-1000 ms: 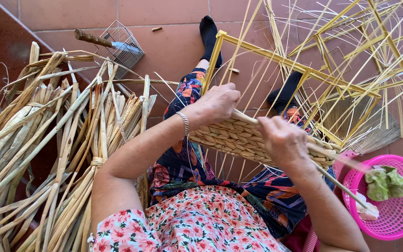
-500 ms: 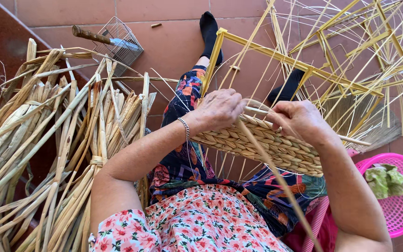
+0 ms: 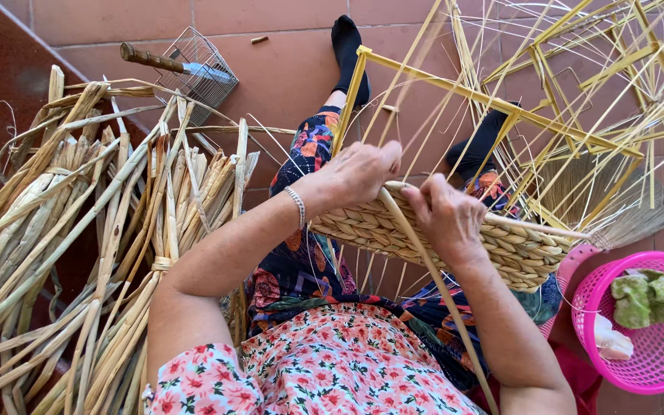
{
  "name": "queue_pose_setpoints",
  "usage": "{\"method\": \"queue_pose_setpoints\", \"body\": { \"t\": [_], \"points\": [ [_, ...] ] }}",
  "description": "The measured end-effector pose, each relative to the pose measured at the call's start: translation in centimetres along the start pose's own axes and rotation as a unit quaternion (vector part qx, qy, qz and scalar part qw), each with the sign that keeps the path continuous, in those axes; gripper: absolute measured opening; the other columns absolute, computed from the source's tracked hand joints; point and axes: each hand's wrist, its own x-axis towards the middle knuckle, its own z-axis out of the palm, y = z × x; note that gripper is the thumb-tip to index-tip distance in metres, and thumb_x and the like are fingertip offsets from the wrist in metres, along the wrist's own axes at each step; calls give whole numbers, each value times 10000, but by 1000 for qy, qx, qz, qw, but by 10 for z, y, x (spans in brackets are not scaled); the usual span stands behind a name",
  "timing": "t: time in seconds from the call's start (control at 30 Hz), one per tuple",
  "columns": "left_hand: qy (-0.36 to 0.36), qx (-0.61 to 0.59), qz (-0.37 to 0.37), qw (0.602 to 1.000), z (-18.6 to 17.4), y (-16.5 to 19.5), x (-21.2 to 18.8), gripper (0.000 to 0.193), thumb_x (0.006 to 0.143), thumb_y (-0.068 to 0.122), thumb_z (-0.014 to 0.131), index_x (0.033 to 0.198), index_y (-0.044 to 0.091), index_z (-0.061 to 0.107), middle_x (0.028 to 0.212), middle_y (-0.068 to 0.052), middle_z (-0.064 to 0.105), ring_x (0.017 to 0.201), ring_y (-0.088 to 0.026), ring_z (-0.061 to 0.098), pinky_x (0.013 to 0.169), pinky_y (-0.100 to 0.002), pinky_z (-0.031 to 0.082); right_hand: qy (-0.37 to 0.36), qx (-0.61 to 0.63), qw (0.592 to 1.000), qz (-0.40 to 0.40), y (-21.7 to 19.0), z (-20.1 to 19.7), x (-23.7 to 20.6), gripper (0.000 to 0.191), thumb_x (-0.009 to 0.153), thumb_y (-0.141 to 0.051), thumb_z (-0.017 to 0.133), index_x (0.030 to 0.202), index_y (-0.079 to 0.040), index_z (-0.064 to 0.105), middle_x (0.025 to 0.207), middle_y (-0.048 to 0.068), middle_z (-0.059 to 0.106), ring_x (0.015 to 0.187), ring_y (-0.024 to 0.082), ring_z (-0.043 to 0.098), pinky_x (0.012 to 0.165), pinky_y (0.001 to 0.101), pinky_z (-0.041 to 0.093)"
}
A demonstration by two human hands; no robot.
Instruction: The person weaves a basket by hand, interlacing dried palm fronds through a pre-formed frame. They repeatedly pull strands through the weave and occasionally use a wooden mallet to tighten the structure.
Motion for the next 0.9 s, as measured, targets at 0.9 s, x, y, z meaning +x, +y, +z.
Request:
{"method": "queue_pose_setpoints", "body": {
  "t": [0.9],
  "points": [
    [-117,47,-24,992,15,29,16,335,918,390,676,1017,70,669,988,-138,636,1027,-318,621,924,-449,485,-201,-67,977,12,27,-113,33,217,1034,-300,612,1124,-156,746,857,91,743,709,273,705,693,419,561]
  ]
}}
